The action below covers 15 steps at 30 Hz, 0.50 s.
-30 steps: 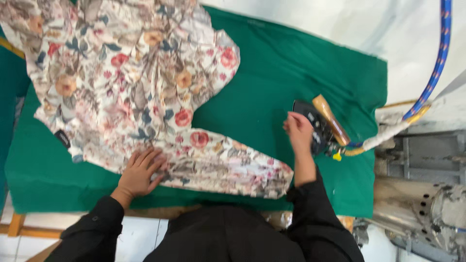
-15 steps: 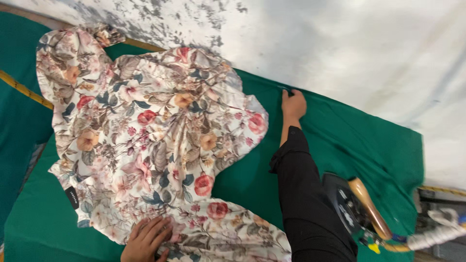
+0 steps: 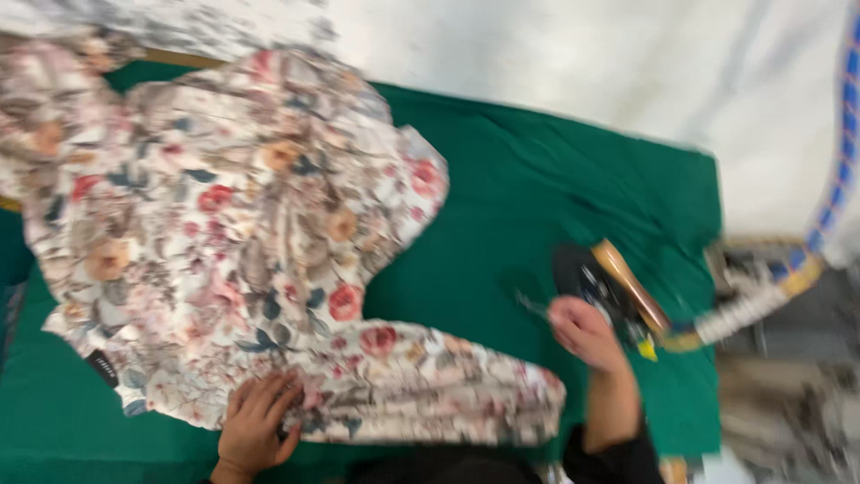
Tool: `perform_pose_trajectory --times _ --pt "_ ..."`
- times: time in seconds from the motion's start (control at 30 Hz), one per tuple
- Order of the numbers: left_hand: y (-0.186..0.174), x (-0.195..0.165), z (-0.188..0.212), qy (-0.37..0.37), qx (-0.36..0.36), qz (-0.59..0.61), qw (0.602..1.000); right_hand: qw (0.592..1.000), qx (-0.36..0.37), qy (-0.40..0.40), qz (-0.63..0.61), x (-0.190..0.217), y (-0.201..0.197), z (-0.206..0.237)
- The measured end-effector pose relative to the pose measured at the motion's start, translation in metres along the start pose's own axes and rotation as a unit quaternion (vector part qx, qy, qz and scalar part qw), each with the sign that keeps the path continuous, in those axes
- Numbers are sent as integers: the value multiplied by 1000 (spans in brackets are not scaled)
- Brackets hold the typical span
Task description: The person irons a floral-patterned dress on a green-covered ironing table. They repeatedly smooth the fabric, use a steam iron, and adjust the garment's position. The person also briefly writes in a notebook before resuming ironing.
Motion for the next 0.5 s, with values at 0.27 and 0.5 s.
perform_pose_trajectory --times 0.27,0.5 --pt "1 -18 32 19 -44 -49 998 611 -523 76 589 -32 -199 357" --pt "-3 7 53 -207 -346 -156 902 730 -538 -175 384 -88 -86 261"
Point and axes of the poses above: each hand's wrist, its own z-axis away from the middle knuckle, its own y-axis out of the palm, x = y × z, the point moved 2 cm from there along -z, towards the middle knuckle, and after that the axes turned 9 degrees about -x, right-handed, at the moved point
